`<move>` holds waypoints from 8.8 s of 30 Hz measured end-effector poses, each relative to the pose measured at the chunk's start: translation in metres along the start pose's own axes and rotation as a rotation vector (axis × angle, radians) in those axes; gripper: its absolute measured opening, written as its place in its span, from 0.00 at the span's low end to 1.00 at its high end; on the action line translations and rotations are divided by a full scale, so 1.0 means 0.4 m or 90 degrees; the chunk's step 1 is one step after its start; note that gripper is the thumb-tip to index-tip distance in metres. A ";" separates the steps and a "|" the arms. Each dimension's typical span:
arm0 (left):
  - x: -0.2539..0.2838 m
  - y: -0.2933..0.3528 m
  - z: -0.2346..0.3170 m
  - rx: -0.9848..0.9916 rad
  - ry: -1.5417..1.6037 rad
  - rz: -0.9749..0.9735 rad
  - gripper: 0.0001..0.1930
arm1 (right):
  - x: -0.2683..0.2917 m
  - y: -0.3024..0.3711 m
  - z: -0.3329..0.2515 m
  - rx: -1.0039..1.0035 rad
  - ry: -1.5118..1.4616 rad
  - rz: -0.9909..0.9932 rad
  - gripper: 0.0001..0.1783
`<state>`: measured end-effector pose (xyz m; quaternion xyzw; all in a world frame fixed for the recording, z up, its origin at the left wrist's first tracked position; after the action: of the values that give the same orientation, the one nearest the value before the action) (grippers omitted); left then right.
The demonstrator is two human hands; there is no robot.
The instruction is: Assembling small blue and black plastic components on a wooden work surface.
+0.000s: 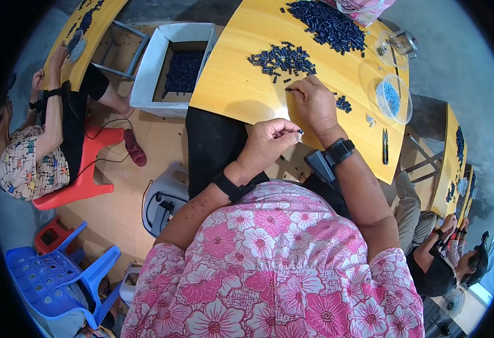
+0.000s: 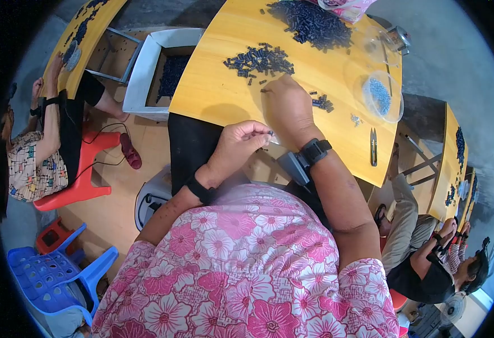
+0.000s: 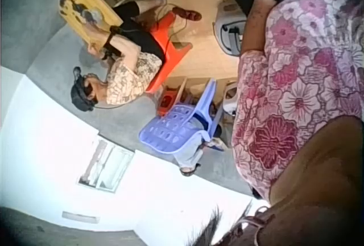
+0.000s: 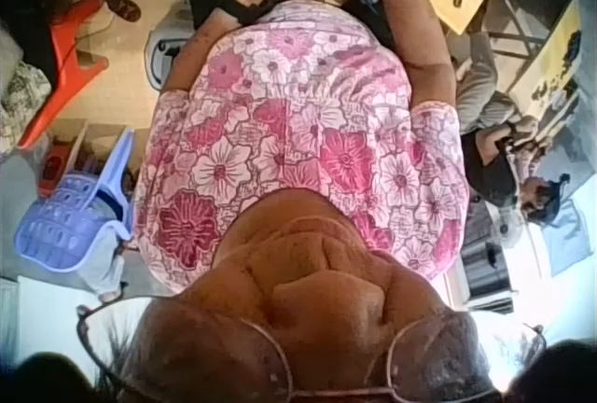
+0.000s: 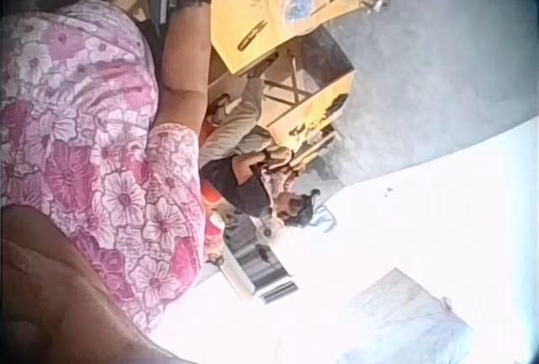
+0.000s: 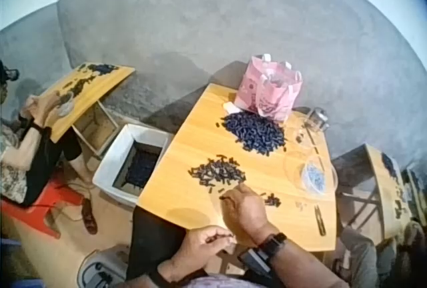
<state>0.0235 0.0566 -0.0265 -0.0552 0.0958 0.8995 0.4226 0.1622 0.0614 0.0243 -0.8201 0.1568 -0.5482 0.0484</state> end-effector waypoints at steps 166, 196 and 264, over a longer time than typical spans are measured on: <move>-0.096 0.013 0.028 -0.076 0.049 0.082 0.03 | 0.063 0.256 0.053 -0.264 -0.612 0.035 0.07; -0.084 0.011 0.008 -0.020 0.107 0.064 0.03 | 0.063 0.268 0.052 -0.118 -0.528 0.055 0.12; -0.046 -0.068 -0.009 -0.378 -0.495 0.152 0.13 | -0.055 0.085 0.032 0.104 -0.326 -0.052 0.32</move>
<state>0.0564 0.0588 -0.0302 0.1775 -0.3229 0.8842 0.2871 0.1592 0.0350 -0.0088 -0.9310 0.0610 -0.3355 0.1304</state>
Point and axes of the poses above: each hand's wrist, its own y-axis away from the middle knuckle, its own x-axis out of the back of the hand, z = x × y, the point moved 4 cm from there along -y, towards the middle knuckle, and after that the axes turned 1 degree about -x, right-handed, at the moved point
